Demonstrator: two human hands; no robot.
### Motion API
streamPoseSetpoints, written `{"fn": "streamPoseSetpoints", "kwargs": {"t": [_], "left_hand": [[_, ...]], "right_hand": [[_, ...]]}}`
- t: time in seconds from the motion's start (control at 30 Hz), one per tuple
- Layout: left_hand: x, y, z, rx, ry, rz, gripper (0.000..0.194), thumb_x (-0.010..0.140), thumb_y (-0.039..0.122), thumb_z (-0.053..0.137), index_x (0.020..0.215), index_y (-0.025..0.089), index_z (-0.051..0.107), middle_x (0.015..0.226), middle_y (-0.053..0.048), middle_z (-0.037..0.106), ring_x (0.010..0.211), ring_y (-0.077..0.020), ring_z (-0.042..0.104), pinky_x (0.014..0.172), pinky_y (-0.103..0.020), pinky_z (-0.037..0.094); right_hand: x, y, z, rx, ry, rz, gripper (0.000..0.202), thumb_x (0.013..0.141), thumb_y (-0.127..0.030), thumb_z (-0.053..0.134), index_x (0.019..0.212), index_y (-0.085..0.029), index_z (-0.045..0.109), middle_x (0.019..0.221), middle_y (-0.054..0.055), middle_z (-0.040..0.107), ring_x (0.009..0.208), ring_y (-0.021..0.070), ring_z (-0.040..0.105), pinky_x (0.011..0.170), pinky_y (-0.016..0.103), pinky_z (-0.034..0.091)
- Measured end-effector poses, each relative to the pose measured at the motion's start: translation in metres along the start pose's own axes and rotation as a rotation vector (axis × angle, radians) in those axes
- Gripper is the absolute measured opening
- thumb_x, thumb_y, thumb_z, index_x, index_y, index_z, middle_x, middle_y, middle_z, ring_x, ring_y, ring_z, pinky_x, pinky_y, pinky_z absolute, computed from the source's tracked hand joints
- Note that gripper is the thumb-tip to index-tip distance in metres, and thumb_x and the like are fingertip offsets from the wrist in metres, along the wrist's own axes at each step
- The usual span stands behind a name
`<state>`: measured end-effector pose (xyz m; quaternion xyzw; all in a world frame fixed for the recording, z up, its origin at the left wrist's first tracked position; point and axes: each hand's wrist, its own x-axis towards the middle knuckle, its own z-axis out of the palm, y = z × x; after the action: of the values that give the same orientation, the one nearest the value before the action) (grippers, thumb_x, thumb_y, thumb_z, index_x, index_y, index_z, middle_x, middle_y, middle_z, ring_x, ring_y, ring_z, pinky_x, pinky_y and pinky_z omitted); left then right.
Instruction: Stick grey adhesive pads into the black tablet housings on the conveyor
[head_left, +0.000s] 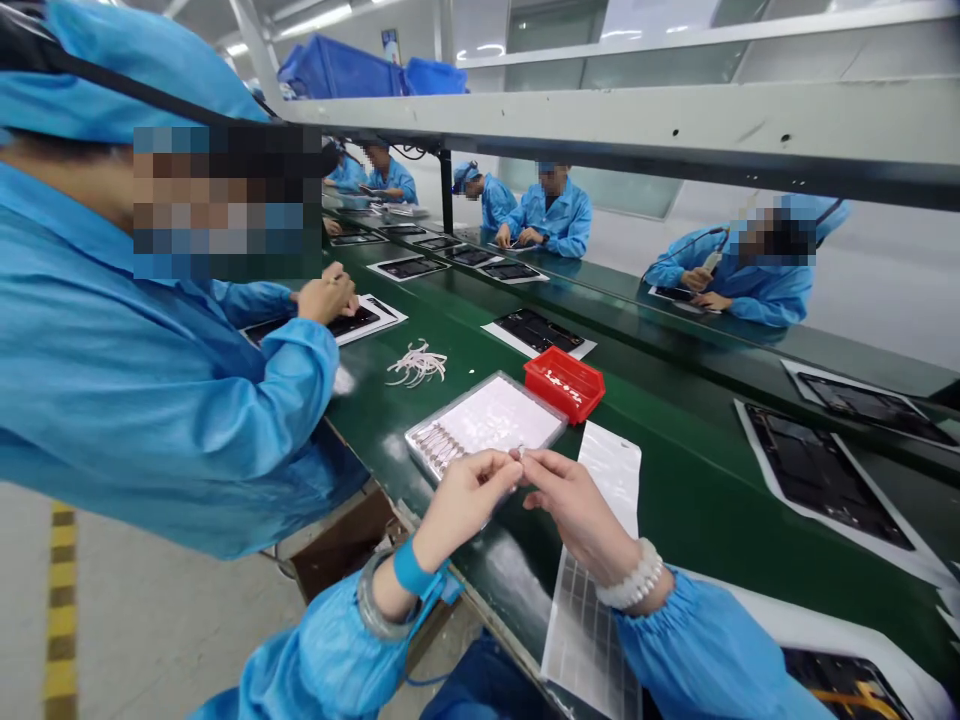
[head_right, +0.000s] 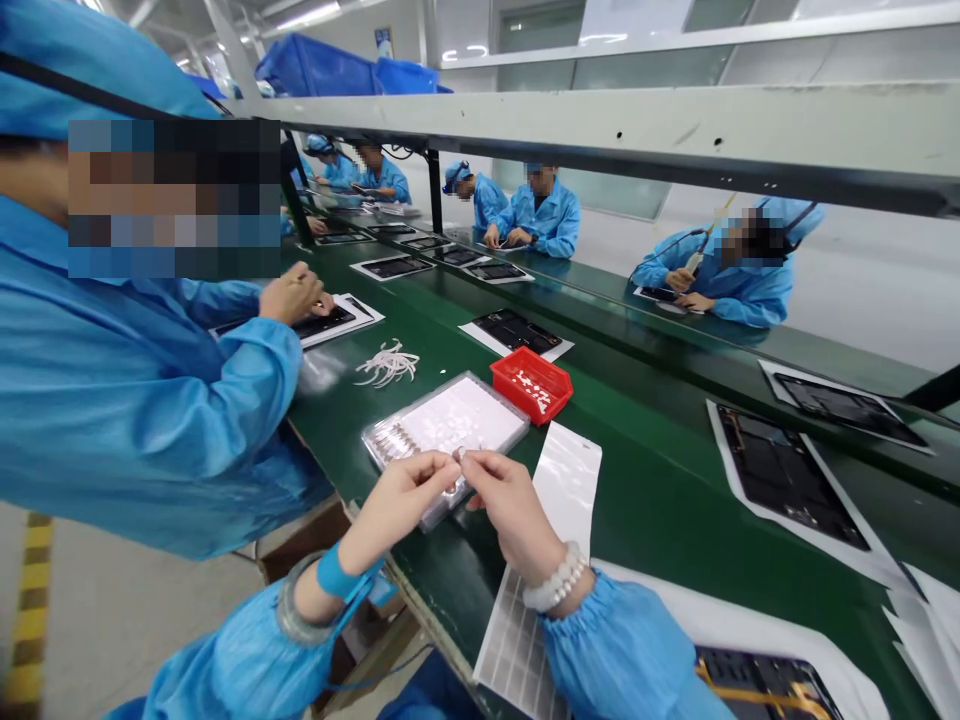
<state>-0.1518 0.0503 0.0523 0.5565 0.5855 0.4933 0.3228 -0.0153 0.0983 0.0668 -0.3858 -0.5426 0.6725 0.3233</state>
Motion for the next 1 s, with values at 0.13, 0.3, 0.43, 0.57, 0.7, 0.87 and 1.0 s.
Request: {"fn": "streamPoseSetpoints", "kwargs": {"t": [0.13, 0.3, 0.43, 0.57, 0.7, 0.87, 1.0], "left_hand": [[-0.006, 0.001, 0.005, -0.117, -0.048, -0.038, 0.046, 0.081, 0.057, 0.051, 0.066, 0.014, 0.057, 0.057, 0.001, 0.053, 0.051, -0.0087, 0.044, 0.050, -0.020, 0.037], [-0.007, -0.002, 0.003, -0.122, -0.097, -0.021, 0.051, 0.088, 0.056, 0.043, 0.063, 0.014, 0.055, 0.051, 0.004, 0.044, 0.042, -0.0062, 0.035, 0.039, -0.017, 0.029], [-0.011, -0.004, 0.002, -0.004, 0.011, 0.087, 0.040, 0.091, 0.045, 0.047, 0.071, 0.013, 0.061, 0.058, 0.001, 0.054, 0.045, -0.0072, 0.043, 0.043, -0.018, 0.038], [-0.014, -0.006, -0.001, 0.169, 0.193, 0.305, 0.021, 0.091, 0.032, 0.051, 0.099, 0.018, 0.064, 0.093, -0.006, 0.066, 0.079, -0.0144, 0.061, 0.075, -0.027, 0.051], [-0.012, -0.011, -0.006, 0.330, 0.187, 0.519, 0.022, 0.095, 0.027, 0.047, 0.098, 0.019, 0.067, 0.095, -0.006, 0.069, 0.089, -0.0165, 0.064, 0.084, -0.029, 0.052], [-0.015, -0.017, -0.002, 0.494, 0.217, 0.624, 0.021, 0.095, 0.022, 0.045, 0.100, 0.015, 0.064, 0.096, -0.008, 0.069, 0.089, -0.0180, 0.066, 0.084, -0.030, 0.053], [-0.012, -0.017, 0.001, 0.570, 0.212, 0.591, 0.021, 0.095, 0.022, 0.043, 0.091, 0.017, 0.062, 0.084, -0.005, 0.067, 0.076, -0.0152, 0.064, 0.074, -0.026, 0.053]], "right_hand": [[-0.004, -0.006, 0.007, 0.203, -0.024, 0.045, 0.033, 0.060, -0.043, 0.079, 0.071, -0.015, 0.067, 0.072, 0.001, 0.060, 0.064, 0.0105, 0.050, 0.057, 0.023, 0.039], [-0.004, -0.005, 0.005, 0.211, -0.109, 0.060, 0.037, 0.062, -0.047, 0.079, 0.071, -0.014, 0.066, 0.069, 0.001, 0.060, 0.066, 0.0111, 0.052, 0.061, 0.024, 0.040], [-0.003, -0.005, 0.004, 0.078, -0.071, 0.012, 0.040, 0.063, -0.052, 0.075, 0.067, -0.015, 0.061, 0.067, 0.000, 0.058, 0.065, 0.0110, 0.052, 0.062, 0.025, 0.041], [0.000, -0.005, 0.003, -0.109, -0.014, -0.009, 0.040, 0.066, -0.054, 0.068, 0.066, -0.015, 0.059, 0.062, 0.000, 0.057, 0.059, 0.0102, 0.051, 0.054, 0.023, 0.038], [0.000, -0.005, 0.000, -0.155, -0.057, 0.005, 0.031, 0.065, -0.045, 0.067, 0.067, -0.015, 0.060, 0.060, -0.002, 0.056, 0.052, 0.0086, 0.048, 0.048, 0.022, 0.038], [-0.004, -0.005, -0.002, -0.275, -0.083, -0.001, 0.021, 0.068, -0.036, 0.061, 0.068, -0.015, 0.061, 0.056, -0.003, 0.052, 0.052, 0.0089, 0.047, 0.048, 0.021, 0.040], [-0.004, -0.002, -0.002, -0.334, -0.052, -0.029, 0.017, 0.070, -0.033, 0.058, 0.065, -0.016, 0.059, 0.056, -0.003, 0.053, 0.051, 0.0085, 0.047, 0.049, 0.021, 0.041]]}}
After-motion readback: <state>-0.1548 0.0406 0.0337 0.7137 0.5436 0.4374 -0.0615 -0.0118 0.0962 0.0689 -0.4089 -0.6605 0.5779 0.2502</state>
